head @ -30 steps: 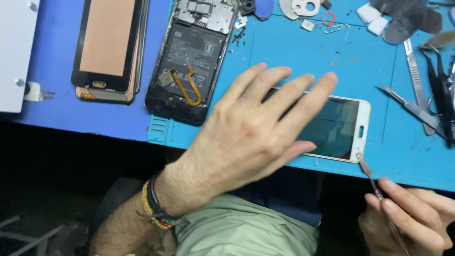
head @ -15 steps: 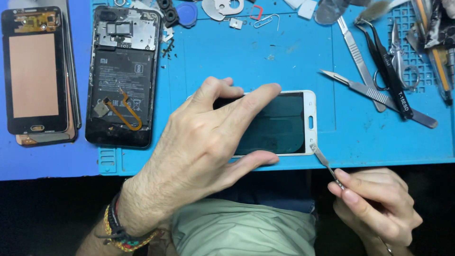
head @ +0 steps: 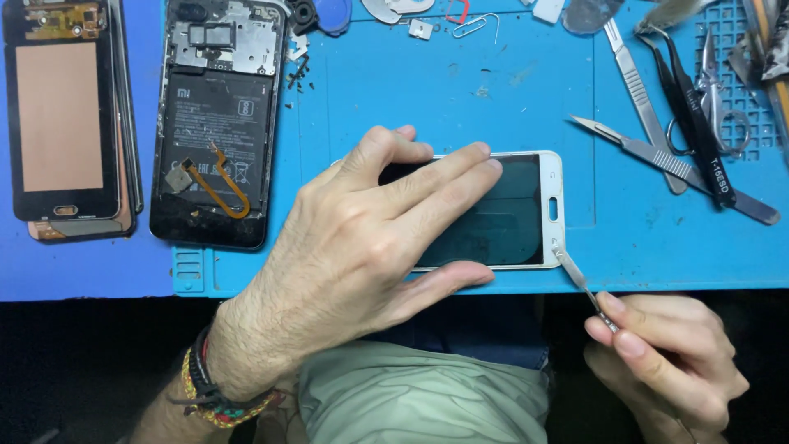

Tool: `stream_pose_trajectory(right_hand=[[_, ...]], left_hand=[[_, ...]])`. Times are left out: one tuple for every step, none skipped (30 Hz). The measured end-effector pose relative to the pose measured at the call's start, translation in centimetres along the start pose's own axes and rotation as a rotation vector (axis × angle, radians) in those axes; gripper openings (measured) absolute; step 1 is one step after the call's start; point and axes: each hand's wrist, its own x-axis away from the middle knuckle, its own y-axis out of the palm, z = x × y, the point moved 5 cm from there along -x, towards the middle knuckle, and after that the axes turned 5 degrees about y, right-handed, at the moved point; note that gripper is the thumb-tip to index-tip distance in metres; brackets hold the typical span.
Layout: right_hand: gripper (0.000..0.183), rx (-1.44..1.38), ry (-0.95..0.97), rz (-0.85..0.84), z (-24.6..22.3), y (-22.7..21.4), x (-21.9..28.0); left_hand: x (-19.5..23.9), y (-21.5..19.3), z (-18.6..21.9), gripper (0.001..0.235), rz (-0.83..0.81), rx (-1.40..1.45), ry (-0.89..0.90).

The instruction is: Removing a cracked screen from a smartphone using a metal prying tool

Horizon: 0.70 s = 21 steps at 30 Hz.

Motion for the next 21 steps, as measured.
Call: stream_pose_trajectory(right_hand=[[0.040,0.001,-0.001,0.002,-0.3,-0.2,-0.3],[0.039,-0.008,0.008,-0.006,-0.6,-0.4,-0.5],[0.039,-0.017,0.016,-0.013,-1.0,-0.6,-0.8],[0.039,-0.012,0.014,-0.008,-1.4,-0.9,-1.1],[0.039,-0.032,0.059,-0.007,-1.6,-1.2,-1.4],[0.039,-0.054,0.105,-0.007,-1.8,-1.4,-1.7],[0.039,-0.050,0.102,0.000,-0.6,-1.3,-0.8],[0.031,-0.178,0.169,0.065,0.9,-1.4,0.1],[0.032,-0.305,0.235,0.129,2.3,-1.5,1.0],[0.032,-0.302,0.228,0.140,0.9,-0.3,-0.9],[0.013,-0.126,0.313,0.341,-0.2,0.0,-2.5],[0.047,0.051,0.393,0.545,-1.5,0.2,-4.1],[0.047,0.051,0.385,0.561,-1.1,-0.3,-5.0],[0.026,-0.190,0.368,0.560,-0.5,-0.7,-5.9],[0.024,-0.431,0.342,0.548,0.0,-1.1,-7.0],[0.024,-0.432,0.326,0.566,-0.2,-1.7,-8.7],[0.023,-0.511,0.344,0.513,-0.3,-2.0,-10.5],[0.024,-0.591,0.362,0.456,-0.4,-2.3,-12.3],[0.024,-0.593,0.347,0.469,-0.2,-2.5,-14.3],[0.021,-0.712,0.395,0.411,0.2,-2.4,-16.3],[0.019,-0.834,0.444,0.353,0.5,-2.2,-18.4]], left_hand=[[-0.1,-0.2,0.1,0.067,0.001,-0.001,0.002],[-0.2,-0.3,0.1,0.068,-0.006,0.017,-0.010],[-0.3,-0.5,0.1,0.070,-0.013,0.035,-0.022],[-0.5,-0.5,0.2,0.070,-0.009,0.033,-0.016],[-0.7,-0.5,0.1,0.071,-0.016,0.063,-0.033],[-0.8,-0.5,0.1,0.072,-0.024,0.092,-0.051],[-0.9,-0.4,0.2,0.072,-0.022,0.089,-0.045],[-0.9,-0.4,0.1,0.078,-0.013,0.082,-0.052],[-1.0,-0.4,0.1,0.085,-0.004,0.075,-0.059],[-1.3,-0.5,0.4,0.085,-0.001,0.069,-0.048],[-1.6,-0.7,0.4,0.091,0.018,0.041,-0.082],[-2.0,-1.0,0.4,0.099,0.037,0.009,-0.113],[-2.6,-1.4,0.6,0.099,0.042,-0.001,-0.099],[-3.1,-2.0,0.4,0.099,0.081,0.002,-0.159],[-3.6,-2.6,0.3,0.099,0.120,0.007,-0.218],[-4.3,-2.8,0.0,0.099,0.127,-0.005,-0.201],[-4.8,-3.0,-0.6,0.090,0.214,0.201,-0.235],[-5.2,-3.2,-1.2,0.081,0.295,0.410,-0.269],[-5.7,-3.4,-1.0,0.081,0.299,0.399,-0.253],[-5.8,-3.5,-1.5,0.063,0.348,0.569,-0.386],[-5.8,-3.4,-2.0,0.046,0.391,0.740,-0.519]])
